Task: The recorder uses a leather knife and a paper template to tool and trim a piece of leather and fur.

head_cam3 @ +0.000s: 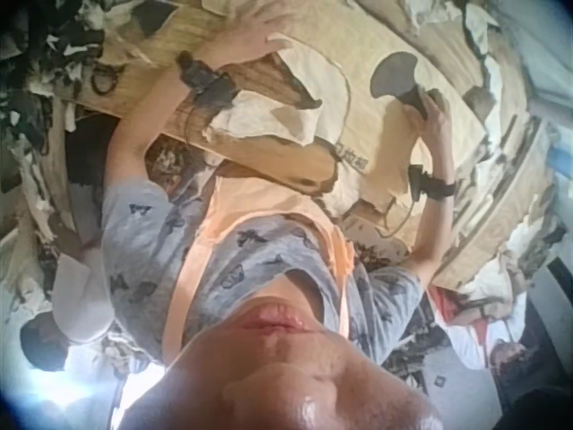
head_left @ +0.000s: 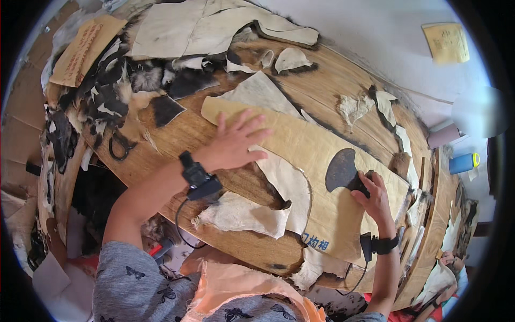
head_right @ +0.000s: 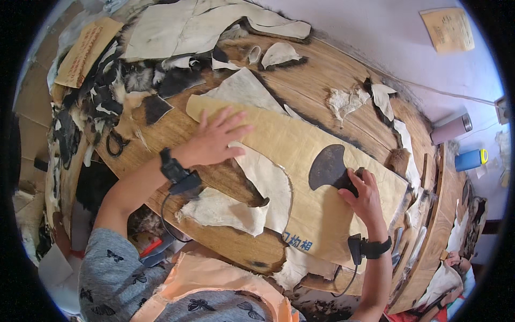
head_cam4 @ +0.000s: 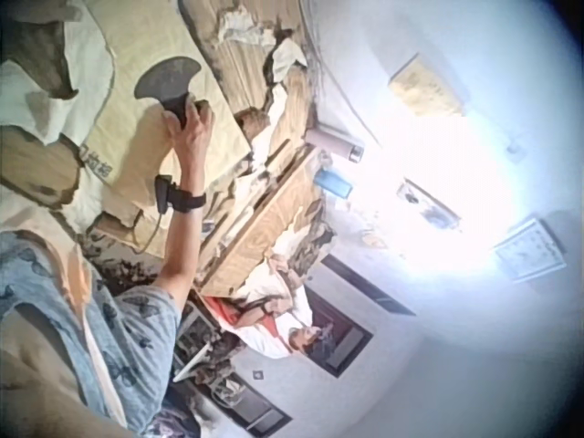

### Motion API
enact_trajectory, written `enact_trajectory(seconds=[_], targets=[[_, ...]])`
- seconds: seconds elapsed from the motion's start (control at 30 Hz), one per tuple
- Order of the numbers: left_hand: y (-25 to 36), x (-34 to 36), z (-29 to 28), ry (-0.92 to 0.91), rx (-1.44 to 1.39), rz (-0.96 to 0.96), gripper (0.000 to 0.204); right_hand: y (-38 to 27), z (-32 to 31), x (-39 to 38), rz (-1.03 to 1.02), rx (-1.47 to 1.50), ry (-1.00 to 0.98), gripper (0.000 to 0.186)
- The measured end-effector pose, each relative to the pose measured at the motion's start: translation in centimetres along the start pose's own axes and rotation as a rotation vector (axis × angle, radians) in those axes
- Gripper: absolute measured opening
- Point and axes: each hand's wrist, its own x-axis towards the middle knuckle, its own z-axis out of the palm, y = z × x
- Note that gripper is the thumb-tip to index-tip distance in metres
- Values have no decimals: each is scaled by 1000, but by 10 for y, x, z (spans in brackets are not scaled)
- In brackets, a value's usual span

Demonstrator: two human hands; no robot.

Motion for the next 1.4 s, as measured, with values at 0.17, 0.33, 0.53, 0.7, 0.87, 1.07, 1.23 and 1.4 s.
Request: enact_trajectory(seconds=[0.17,0.33,0.53,0.7,0.87,1.07,1.23,1.4], targets=[[-48,-26,15,160,-49,5,60,-4,7,-1,-7,-18,24,53],[-38,-19,14,193,-7,93,60,-7,0,-21,67,-93,53,51],[-69,-17,28,248,130,175,55,-43,17,-49,-3,-57,234,42],[-64,-13,11,117,11,145,49,-11,-1,-120,185,29,289,26],[-26,-27,-17,46,76,-60,48,72,-16,-202,414,-31,509,16],[135,-7,-56,71,-212,383,51,116,-27,-227,536,-88,403,30],[283,56,-29,-131,-97,569,50,143,-24,-223,484,-72,351,33],[350,93,28,-130,186,410,67,145,-29,-214,542,56,291,36]])
